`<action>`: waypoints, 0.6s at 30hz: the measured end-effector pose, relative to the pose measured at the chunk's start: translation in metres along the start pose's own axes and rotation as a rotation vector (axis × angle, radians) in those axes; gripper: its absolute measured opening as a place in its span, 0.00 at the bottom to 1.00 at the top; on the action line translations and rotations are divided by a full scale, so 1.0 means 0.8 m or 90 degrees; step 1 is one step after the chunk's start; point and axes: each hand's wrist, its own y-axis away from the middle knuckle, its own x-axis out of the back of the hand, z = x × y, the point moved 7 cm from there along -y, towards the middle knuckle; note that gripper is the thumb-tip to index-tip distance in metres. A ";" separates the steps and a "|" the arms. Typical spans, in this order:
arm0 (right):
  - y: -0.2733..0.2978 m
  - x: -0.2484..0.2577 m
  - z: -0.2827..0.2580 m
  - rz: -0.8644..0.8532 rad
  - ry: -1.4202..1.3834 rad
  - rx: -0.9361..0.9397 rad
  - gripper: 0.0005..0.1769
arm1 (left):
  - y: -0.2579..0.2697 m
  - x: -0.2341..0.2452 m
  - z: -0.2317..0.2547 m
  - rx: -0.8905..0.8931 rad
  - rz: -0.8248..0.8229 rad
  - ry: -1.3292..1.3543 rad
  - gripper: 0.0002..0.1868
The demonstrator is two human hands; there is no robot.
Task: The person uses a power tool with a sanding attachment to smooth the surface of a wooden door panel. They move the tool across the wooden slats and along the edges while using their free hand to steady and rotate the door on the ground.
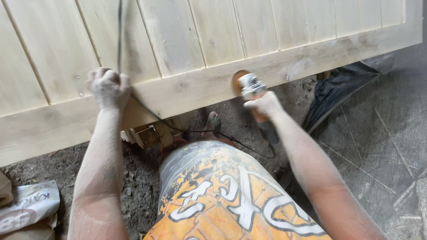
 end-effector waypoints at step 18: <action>-0.123 0.220 0.173 0.136 -0.297 -0.130 0.24 | 0.019 0.032 0.031 0.143 -0.045 -0.164 0.10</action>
